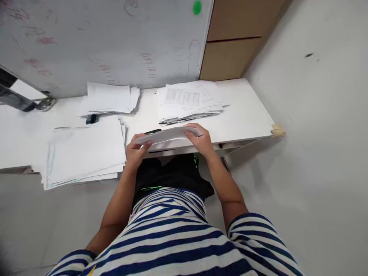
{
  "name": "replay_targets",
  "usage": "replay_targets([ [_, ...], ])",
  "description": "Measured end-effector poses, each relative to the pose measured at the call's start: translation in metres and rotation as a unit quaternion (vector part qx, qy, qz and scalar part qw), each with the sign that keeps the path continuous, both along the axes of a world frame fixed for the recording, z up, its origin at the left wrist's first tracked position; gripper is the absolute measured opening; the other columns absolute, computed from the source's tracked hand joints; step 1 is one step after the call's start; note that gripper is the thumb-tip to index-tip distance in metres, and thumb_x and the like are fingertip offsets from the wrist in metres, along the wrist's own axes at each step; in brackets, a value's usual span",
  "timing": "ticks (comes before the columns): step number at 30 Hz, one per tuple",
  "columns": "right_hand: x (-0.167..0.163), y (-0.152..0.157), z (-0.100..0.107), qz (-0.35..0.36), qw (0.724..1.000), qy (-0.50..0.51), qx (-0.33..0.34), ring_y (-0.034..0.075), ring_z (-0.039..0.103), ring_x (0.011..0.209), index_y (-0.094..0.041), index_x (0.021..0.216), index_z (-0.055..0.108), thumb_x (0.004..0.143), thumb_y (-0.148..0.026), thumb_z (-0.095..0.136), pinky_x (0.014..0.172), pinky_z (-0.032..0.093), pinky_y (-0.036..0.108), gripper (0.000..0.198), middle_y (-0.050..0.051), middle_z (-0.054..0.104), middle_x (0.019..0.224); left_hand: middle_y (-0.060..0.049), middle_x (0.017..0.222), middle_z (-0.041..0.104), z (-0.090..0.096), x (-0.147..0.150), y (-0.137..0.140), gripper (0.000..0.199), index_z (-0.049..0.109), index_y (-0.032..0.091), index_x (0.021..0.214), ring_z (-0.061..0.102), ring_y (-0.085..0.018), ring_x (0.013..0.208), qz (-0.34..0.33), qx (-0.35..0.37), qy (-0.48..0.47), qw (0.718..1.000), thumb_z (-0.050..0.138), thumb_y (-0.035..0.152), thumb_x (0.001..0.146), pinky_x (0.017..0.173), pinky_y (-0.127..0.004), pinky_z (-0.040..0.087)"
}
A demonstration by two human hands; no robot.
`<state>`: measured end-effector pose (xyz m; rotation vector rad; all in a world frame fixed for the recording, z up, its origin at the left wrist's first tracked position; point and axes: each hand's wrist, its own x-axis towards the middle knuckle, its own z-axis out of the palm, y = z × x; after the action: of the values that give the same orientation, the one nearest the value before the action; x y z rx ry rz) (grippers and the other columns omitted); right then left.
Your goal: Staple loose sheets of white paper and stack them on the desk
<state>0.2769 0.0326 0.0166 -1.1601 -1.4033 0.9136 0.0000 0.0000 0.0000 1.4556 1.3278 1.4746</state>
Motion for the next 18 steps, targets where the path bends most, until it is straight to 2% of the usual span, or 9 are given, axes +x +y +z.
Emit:
replay_targets([
  [4, -0.018, -0.002, -0.018, 0.030, 0.995, 0.009, -0.096, 0.020, 0.066, 0.082, -0.019, 0.102, 0.072, 0.074, -0.057, 0.074, 0.075, 0.054, 0.032, 0.047, 0.004, 0.073, 0.090, -0.004, 0.096, 0.069, -0.002, -0.005, 0.001, 0.030, 0.072, 0.019, 0.092, 0.065, -0.018, 0.092, 0.004, -0.041, -0.022, 0.999, 0.078, 0.043, 0.075, 0.084, -0.031, 0.051],
  [7, -0.023, -0.005, -0.018, 0.041, 0.993, -0.001, -0.108, 0.021, 0.068, 0.087, -0.020, 0.104, 0.073, 0.075, -0.055, 0.074, 0.080, 0.054, 0.033, 0.046, 0.004, 0.074, 0.094, -0.005, 0.094, 0.070, 0.005, -0.002, 0.002, 0.029, 0.072, 0.019, 0.085, 0.065, -0.020, 0.094, -0.018, -0.033, -0.008, 0.999, 0.079, 0.044, 0.073, 0.087, -0.034, 0.051],
  [10, -0.024, -0.007, -0.015, 0.042, 0.990, -0.019, -0.136, 0.024, 0.069, 0.093, -0.020, 0.100, 0.075, 0.074, -0.055, 0.075, 0.085, 0.055, 0.036, 0.043, 0.006, 0.075, 0.097, -0.006, 0.095, 0.071, 0.012, 0.003, 0.003, 0.035, 0.072, 0.018, 0.087, 0.066, -0.021, 0.091, -0.024, -0.077, -0.028, 0.996, 0.080, 0.047, 0.070, 0.082, -0.034, 0.052],
  [15, -0.025, -0.007, -0.019, 0.007, 0.987, -0.026, -0.160, 0.026, 0.070, 0.097, -0.018, 0.100, 0.075, 0.073, -0.055, 0.076, 0.088, 0.055, 0.037, 0.046, 0.008, 0.076, 0.099, -0.003, 0.082, 0.069, 0.008, 0.004, 0.000, 0.038, 0.067, 0.017, 0.083, 0.065, -0.018, 0.078, -0.006, -0.125, -0.038, 0.991, 0.082, 0.049, 0.067, 0.071, -0.029, 0.052],
  [18, -0.025, -0.010, -0.023, 0.012, 0.987, -0.036, -0.159, 0.026, 0.070, 0.098, -0.017, 0.101, 0.075, 0.075, -0.055, 0.074, 0.086, 0.056, 0.037, 0.046, 0.009, 0.076, 0.101, -0.001, 0.077, 0.066, 0.009, 0.005, -0.004, 0.038, 0.063, 0.018, 0.080, 0.064, -0.016, 0.074, 0.004, -0.140, -0.023, 0.990, 0.081, 0.049, 0.069, 0.068, -0.028, 0.052],
])
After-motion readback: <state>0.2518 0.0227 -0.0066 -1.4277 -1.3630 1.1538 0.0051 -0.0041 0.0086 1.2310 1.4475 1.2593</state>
